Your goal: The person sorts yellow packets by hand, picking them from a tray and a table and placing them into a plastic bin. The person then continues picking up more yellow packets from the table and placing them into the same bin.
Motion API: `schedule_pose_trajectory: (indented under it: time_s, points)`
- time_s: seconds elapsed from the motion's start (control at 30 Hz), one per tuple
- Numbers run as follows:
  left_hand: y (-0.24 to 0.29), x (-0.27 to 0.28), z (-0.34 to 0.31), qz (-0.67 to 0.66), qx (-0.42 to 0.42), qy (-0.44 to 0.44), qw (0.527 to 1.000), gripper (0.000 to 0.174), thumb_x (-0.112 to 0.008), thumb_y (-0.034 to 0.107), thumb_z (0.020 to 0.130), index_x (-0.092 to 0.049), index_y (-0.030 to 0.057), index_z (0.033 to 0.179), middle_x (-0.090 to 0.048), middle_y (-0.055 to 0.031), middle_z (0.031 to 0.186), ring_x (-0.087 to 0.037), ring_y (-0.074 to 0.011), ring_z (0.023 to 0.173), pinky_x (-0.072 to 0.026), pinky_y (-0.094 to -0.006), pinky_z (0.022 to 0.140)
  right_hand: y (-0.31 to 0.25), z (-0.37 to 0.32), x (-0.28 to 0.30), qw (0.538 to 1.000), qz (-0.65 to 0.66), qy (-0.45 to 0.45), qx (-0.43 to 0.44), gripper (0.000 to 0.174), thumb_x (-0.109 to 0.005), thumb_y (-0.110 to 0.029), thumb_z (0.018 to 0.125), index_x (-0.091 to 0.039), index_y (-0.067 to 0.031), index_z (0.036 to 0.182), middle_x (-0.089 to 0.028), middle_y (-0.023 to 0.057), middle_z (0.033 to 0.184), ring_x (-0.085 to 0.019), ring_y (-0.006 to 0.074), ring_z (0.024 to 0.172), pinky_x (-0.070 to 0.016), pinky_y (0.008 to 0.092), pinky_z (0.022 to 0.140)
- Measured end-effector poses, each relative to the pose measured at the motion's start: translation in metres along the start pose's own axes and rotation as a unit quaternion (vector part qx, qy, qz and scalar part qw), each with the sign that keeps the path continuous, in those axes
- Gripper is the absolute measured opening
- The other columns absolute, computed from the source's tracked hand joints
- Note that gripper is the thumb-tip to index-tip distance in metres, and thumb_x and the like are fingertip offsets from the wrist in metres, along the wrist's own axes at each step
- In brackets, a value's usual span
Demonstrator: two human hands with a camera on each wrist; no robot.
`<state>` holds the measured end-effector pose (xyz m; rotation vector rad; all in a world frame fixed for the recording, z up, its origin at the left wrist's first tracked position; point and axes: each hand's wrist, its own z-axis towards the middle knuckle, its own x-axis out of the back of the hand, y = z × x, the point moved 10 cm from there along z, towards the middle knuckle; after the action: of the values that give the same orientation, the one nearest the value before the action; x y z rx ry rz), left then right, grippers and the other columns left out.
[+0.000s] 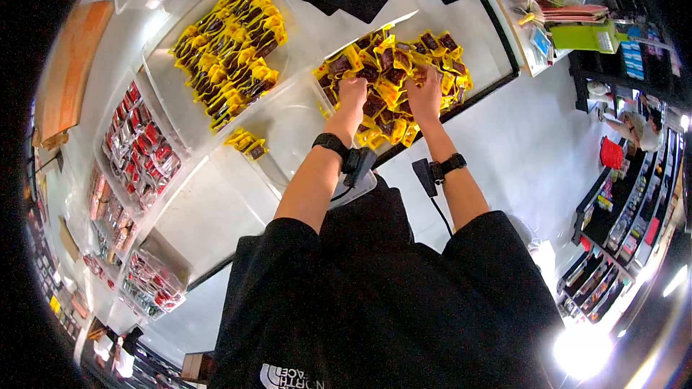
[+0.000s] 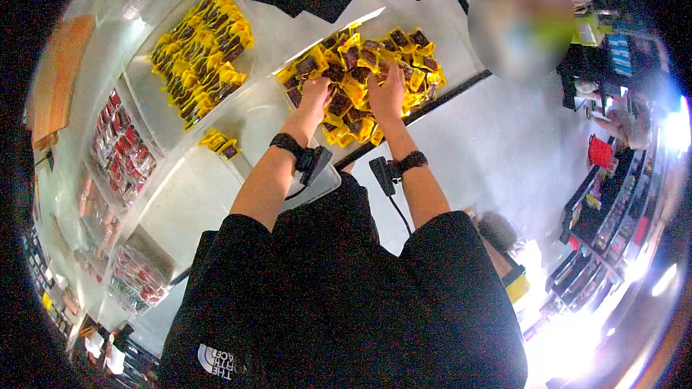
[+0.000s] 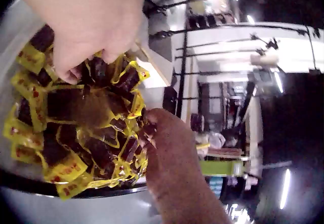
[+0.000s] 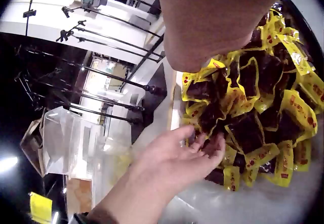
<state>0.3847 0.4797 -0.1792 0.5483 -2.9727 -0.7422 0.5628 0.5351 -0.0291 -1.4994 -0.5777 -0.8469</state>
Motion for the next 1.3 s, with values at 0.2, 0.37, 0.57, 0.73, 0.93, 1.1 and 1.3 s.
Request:
schedule_pose_trajectory:
  time_s: [0.2,0.37,0.57,0.73,0.93,1.1,1.3]
  points:
    - [-0.005,-0.003,-0.003,-0.211,0.039,0.079,0.973,0.049,-0.057,0.008,0.079,-0.035,-0.0009,0.122,-0.05,-0.0147,0.106,-0.05,-0.022,0.09,-0.0426,-0.0373,0.068,-0.01,0.052,-0.059,0.989,-0.005,-0.119,0.083,0.047,-0.066,-0.024,0.067,-0.05,-0.0019,0.106,-0.055,0.0187,0.097,-0.05,0.0349,0.098,-0.0374,0.0399,0.088]
    - [-0.012,-0.004,0.007,-0.263,0.054,0.099,0.958,0.03,-0.06,0.002,0.073,-0.044,0.0003,0.098,-0.05,-0.0078,0.089,-0.046,-0.0194,0.069,-0.0413,-0.0345,0.064,-0.003,0.068,-0.089,0.977,0.015,-0.209,0.041,0.041,-0.069,-0.026,0.064,-0.055,-0.0021,0.094,-0.059,0.0178,0.085,-0.053,0.0359,0.088,-0.0402,0.0402,0.083]
    - [-0.01,0.001,-0.001,-0.249,0.025,0.092,0.964,0.019,-0.058,0.005,0.077,-0.04,0.0016,0.075,-0.043,-0.0032,0.07,-0.036,-0.0136,0.057,-0.0376,-0.0321,0.058,-0.021,0.059,-0.072,0.985,-0.024,-0.072,0.154,0.037,-0.071,-0.023,0.059,-0.055,-0.0028,0.085,-0.057,0.0167,0.082,-0.052,0.035,0.083,-0.0409,0.0407,0.076]
    - [-0.009,0.009,-0.008,-0.169,-0.02,0.098,0.981,0.021,-0.057,0.012,0.081,-0.039,0.0009,0.076,-0.041,-0.0057,0.069,-0.036,-0.0151,0.057,-0.038,-0.0343,0.058,-0.027,0.048,-0.048,0.989,0.039,-0.088,0.109,0.027,-0.064,-0.015,0.064,-0.054,-0.0019,0.086,-0.056,0.015,0.079,-0.055,0.0311,0.078,-0.0442,0.0378,0.071]
    - [0.069,-0.003,-0.097,0.069,-0.326,0.062,0.941,0.02,-0.054,0.013,0.074,-0.057,-0.0043,0.083,-0.055,-0.0139,0.07,-0.052,-0.0246,0.063,-0.0404,-0.0356,0.06,-0.034,0.023,-0.014,0.99,0.117,-0.066,0.032,0.03,-0.058,-0.011,0.066,-0.052,-0.0033,0.094,-0.058,0.0167,0.084,-0.057,0.0345,0.077,-0.0454,0.0388,0.068]
    - [0.107,-0.003,-0.16,0.207,-0.488,0.09,0.843,0.023,-0.053,0.016,0.075,-0.058,0.0003,0.091,-0.058,-0.0173,0.077,-0.056,-0.0323,0.07,-0.0436,-0.0364,0.062,-0.063,0.001,0.006,0.987,0.114,-0.09,0.061,0.029,-0.052,-0.009,0.071,-0.05,-0.0015,0.098,-0.058,0.016,0.073,-0.059,0.0292,0.068,-0.047,0.0366,0.06]
    - [0.093,0.003,-0.169,0.199,-0.447,-0.005,0.872,0.019,-0.052,0.011,0.071,-0.053,-0.0032,0.083,-0.052,-0.0196,0.068,-0.052,-0.0335,0.065,-0.0408,-0.0409,0.058,-0.063,-0.05,-0.007,0.851,0.405,-0.202,-0.266,0.026,-0.047,-0.007,0.077,-0.048,-0.0062,0.103,-0.053,0.003,0.078,-0.047,0.0085,0.051,-0.0395,0.022,0.044]
